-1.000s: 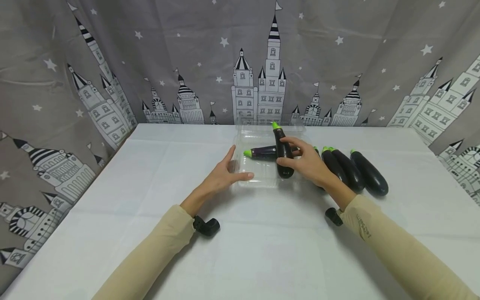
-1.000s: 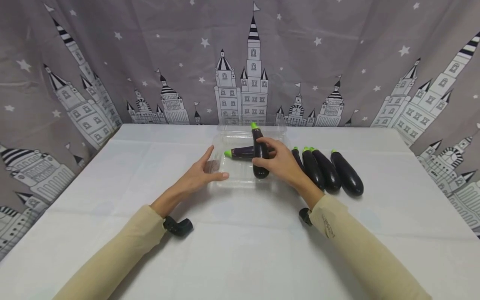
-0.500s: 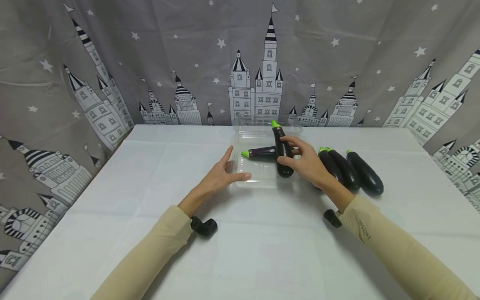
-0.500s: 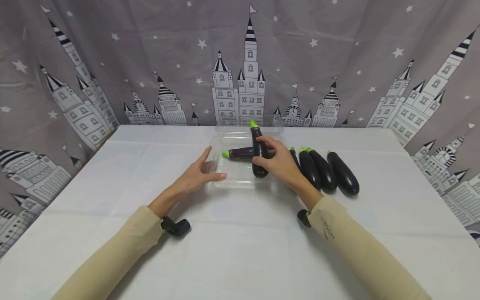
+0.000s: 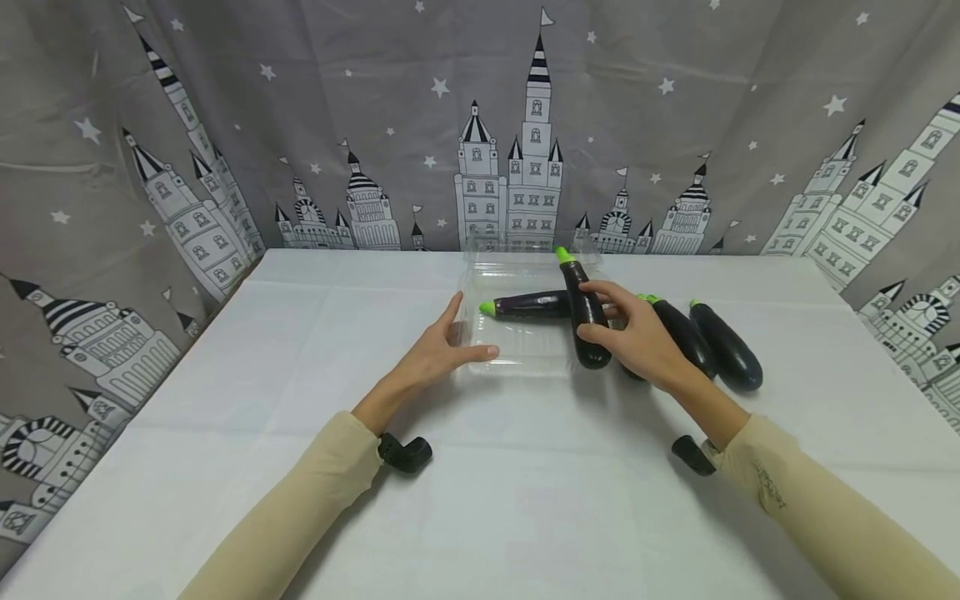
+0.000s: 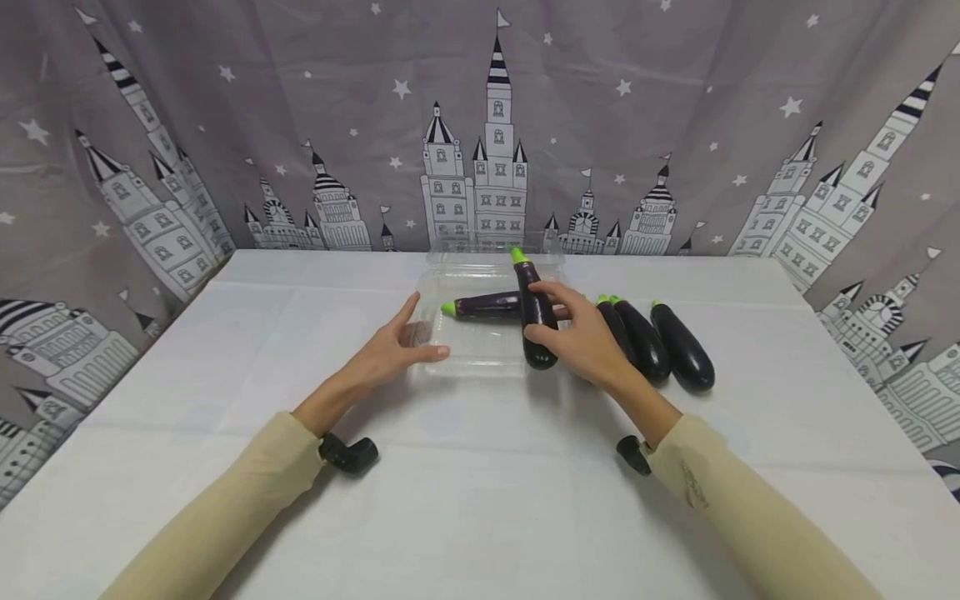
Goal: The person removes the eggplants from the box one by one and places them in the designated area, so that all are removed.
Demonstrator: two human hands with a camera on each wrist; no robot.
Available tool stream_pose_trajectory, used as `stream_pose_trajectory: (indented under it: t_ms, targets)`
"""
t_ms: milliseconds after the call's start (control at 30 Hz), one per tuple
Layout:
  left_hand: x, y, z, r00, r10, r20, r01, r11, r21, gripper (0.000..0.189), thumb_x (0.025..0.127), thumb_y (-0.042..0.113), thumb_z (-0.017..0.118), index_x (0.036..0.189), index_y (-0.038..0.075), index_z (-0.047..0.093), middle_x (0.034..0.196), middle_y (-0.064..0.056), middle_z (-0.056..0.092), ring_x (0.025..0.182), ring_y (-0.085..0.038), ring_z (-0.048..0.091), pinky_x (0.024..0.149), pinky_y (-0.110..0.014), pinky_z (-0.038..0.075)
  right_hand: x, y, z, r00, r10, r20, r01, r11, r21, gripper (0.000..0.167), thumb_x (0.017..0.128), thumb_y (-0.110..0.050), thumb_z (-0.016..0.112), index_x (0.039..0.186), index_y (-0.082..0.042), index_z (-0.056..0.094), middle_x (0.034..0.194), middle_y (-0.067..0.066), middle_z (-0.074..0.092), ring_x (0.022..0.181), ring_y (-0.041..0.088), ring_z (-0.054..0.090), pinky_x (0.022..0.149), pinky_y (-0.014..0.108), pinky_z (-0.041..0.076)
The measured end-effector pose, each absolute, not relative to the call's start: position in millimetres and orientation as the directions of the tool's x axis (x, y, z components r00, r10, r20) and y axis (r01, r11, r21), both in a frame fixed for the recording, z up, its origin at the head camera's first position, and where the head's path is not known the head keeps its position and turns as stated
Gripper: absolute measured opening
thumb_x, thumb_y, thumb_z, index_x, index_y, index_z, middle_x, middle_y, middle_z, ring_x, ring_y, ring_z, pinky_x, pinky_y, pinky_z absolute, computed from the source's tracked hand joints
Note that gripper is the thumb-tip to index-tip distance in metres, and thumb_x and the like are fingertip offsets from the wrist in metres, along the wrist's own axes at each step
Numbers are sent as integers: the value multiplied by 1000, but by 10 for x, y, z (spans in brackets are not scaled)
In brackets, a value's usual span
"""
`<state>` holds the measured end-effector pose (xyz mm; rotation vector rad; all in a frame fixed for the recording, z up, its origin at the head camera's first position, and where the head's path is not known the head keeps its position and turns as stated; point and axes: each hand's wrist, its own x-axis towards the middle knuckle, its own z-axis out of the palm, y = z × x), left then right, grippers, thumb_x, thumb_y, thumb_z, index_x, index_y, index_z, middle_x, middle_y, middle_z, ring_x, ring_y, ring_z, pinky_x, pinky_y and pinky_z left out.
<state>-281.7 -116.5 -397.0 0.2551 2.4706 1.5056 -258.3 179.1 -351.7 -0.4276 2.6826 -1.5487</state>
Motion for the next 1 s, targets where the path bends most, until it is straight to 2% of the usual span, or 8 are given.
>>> stream_pose_trajectory:
  t_ms: [333, 433, 567, 633, 833, 1000]
  targets:
    - [-2811, -1181, -3965, -956, 266, -121, 16, 460, 888, 113, 82, 45, 78, 160, 28, -1, 158, -20, 25, 146, -35, 20, 115, -55, 21, -2451, 2008, -3481, -962, -244, 123, -220, 429, -876, 59, 93, -18, 65, 149, -16, 44, 142, 21, 48, 122, 36, 53, 95, 53, 47]
    - [-2801, -1176, -3954, -956, 270, -117, 19, 455, 890, 113, 81, 44, 79, 160, 28, -1, 158, -20, 26, 146, -35, 20, 114, -55, 21, -2409, 2080, -3477, -966, -230, 115, -205, 416, -886, 59, 94, -18, 65, 148, -16, 44, 141, 21, 48, 121, 35, 53, 93, 46, 49]
    - [-2793, -1176, -3944, -955, 275, -114, 24, 454, 891, 113, 82, 44, 78, 160, 27, -1, 160, -19, 22, 147, -35, 17, 115, -56, 19, -2367, 2187, -3485, -969, -208, 135, -216, 438, -873, 57, 94, -18, 66, 148, -15, 46, 135, 20, 53, 118, 31, 55, 85, 27, 50]
    - [-2792, -1175, -3941, -954, 276, -114, 24, 451, 892, 113, 81, 45, 78, 160, 27, -1, 160, -19, 23, 147, -35, 17, 115, -56, 19, -2355, 2245, -3494, -969, -201, 140, -218, 443, -870, 57, 94, -17, 65, 148, -15, 45, 135, 20, 53, 118, 31, 55, 83, 22, 50]
    - [-2802, -1178, -3955, -954, 273, -120, 16, 451, 893, 113, 81, 45, 79, 160, 28, -1, 158, -20, 26, 146, -36, 20, 114, -56, 20, -2308, 2390, -3503, -976, -188, 112, -185, 437, -880, 58, 96, -17, 64, 150, -13, 42, 139, 21, 49, 119, 31, 52, 82, 21, 49]
    - [-2814, -1173, -3957, -955, 269, -123, 16, 464, 886, 113, 81, 47, 78, 160, 28, -1, 159, -20, 25, 146, -35, 19, 114, -56, 21, -2271, 2496, -3510, -977, -174, 125, -192, 458, -868, 58, 96, -17, 64, 149, -13, 43, 136, 21, 51, 112, 17, 55, 81, 17, 48]
